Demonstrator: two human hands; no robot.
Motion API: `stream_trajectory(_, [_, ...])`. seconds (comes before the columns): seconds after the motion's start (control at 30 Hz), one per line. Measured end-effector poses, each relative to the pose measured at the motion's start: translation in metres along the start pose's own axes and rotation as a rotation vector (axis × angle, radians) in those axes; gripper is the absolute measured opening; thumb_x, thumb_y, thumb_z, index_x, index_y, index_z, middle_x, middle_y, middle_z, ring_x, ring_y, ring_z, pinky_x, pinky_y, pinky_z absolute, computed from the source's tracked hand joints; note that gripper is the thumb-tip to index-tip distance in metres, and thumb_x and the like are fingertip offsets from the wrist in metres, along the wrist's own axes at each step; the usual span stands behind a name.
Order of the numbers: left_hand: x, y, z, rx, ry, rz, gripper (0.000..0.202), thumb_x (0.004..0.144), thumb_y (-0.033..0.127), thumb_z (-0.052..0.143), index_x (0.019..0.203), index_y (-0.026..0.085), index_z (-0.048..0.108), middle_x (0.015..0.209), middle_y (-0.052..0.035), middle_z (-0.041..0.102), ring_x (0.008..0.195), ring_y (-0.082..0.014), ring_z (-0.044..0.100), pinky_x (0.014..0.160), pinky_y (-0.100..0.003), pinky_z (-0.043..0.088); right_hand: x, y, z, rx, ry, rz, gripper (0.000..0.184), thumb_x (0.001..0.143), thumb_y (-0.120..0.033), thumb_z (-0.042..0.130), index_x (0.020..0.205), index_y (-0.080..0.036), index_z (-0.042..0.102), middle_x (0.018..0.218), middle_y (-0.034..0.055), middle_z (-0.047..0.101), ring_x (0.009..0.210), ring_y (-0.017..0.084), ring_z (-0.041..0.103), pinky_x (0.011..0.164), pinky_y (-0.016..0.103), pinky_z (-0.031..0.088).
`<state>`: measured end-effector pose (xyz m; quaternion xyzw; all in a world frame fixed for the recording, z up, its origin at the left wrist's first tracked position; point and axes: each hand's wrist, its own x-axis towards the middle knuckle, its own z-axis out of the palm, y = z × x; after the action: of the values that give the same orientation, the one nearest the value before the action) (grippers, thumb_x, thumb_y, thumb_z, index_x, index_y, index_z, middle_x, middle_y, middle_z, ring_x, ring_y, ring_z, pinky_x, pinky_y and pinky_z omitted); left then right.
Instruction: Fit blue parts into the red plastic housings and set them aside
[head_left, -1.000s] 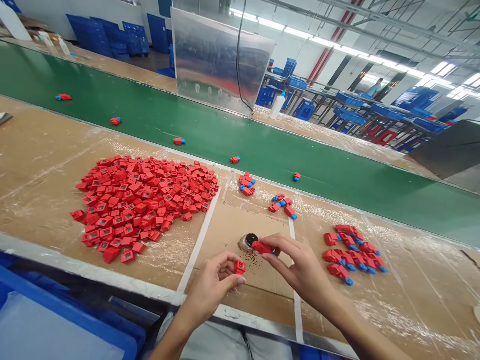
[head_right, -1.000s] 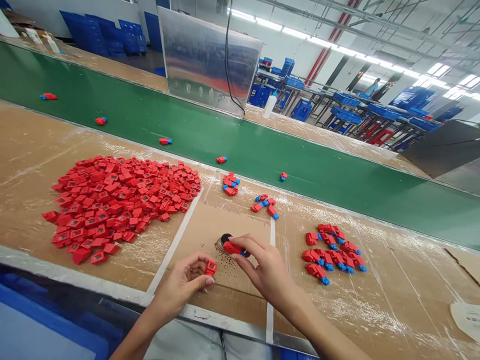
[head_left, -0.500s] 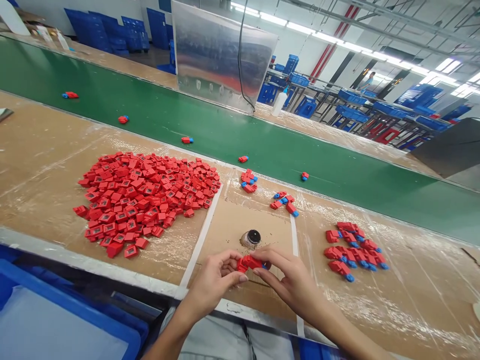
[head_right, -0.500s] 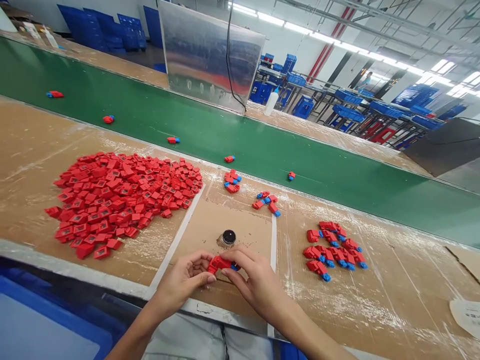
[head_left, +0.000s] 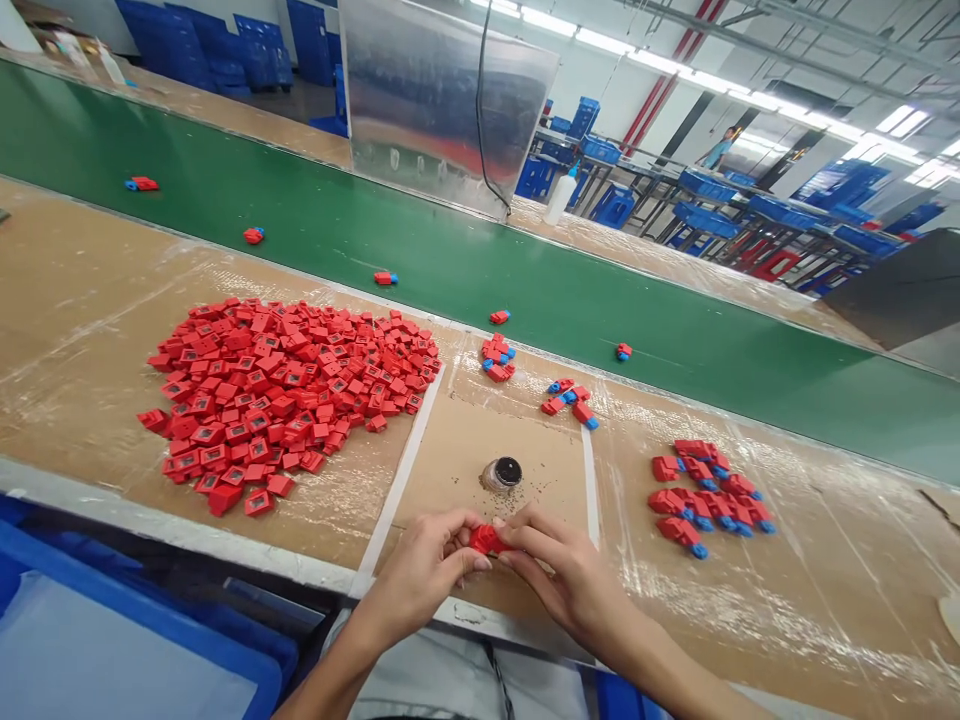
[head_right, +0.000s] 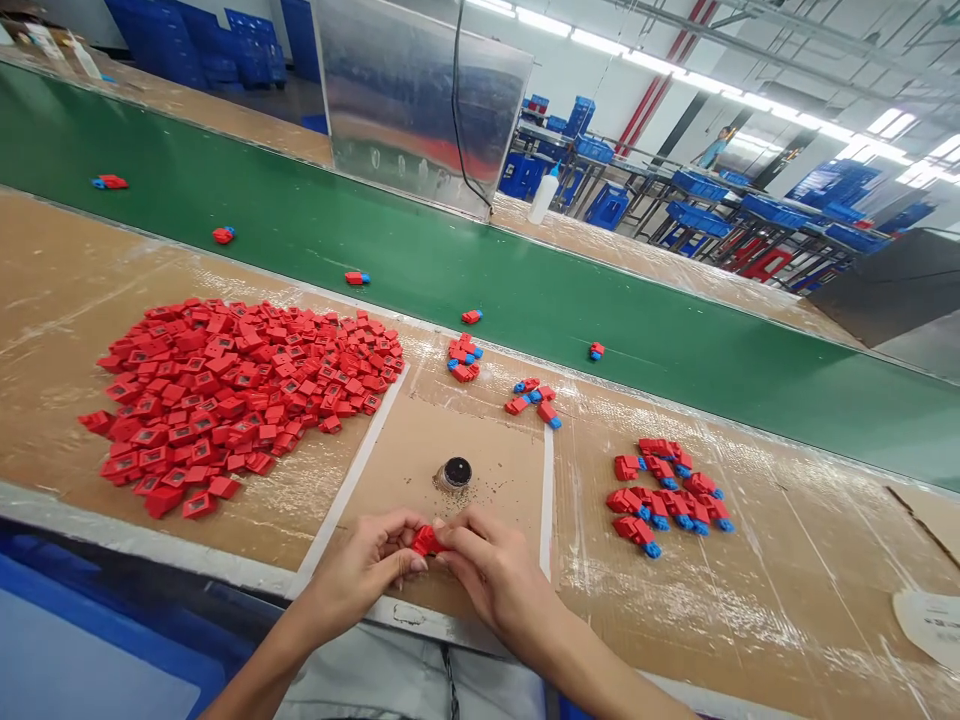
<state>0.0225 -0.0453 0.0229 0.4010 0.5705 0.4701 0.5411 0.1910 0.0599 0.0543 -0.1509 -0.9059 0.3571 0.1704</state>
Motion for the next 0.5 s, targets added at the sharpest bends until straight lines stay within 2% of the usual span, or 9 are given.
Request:
stream_trajectory(0.27, [0.000,-0.001,-0.004,0.118,0.011,0.025,0.018,0.087,0.027,0.057,0.099,0.018,0.067,0.071,0.0011,0.058,0.063,-0.0130,0.050,0.057,-0.021,0.040,-0.004,0.004,0.015,-0.055,0.088,0.001,0.020,0.099,-0.019,0.043,0.100,-0.020,0.062,0.091,0.0078,0.061,0.080,0.019,0.061,0.071,0.030,0.052])
stream_trajectory(0.37, [0.004,-0.003,-0.001,0.146,0.019,0.032,0.021,0.088,0.031,0.058,0.101,0.017,0.067,0.070,0.0004,0.058,0.063,-0.0133,0.051,0.056,-0.021,0.041,-0.004,0.005,0.020,-0.003,0.121,0.043,0.013,0.097,-0.020,0.048,0.097,-0.019,0.061,0.090,0.0069,0.062,0.080,0.019,0.061,0.070,0.029,0.052])
stream_trajectory(0.43, [0.005,-0.003,-0.002,0.123,-0.018,0.013,0.026,0.084,0.032,0.063,0.106,0.017,0.066,0.074,-0.0013,0.062,0.065,-0.0147,0.056,0.058,-0.022,0.045,-0.004,0.008,0.014,0.050,0.133,0.082,0.007,0.093,-0.020,0.055,0.097,-0.020,0.061,0.090,0.0057,0.064,0.080,0.019,0.062,0.070,0.028,0.051])
stream_trajectory(0.5, [0.006,-0.003,-0.013,0.091,-0.019,-0.004,0.042,0.079,0.034,0.069,0.118,0.021,0.061,0.085,-0.0042,0.067,0.069,-0.0176,0.061,0.062,-0.025,0.050,-0.007,0.018,-0.004,0.061,0.184,0.129,0.012,0.091,-0.020,0.059,0.102,-0.021,0.062,0.092,0.0051,0.067,0.081,0.018,0.063,0.071,0.027,0.051])
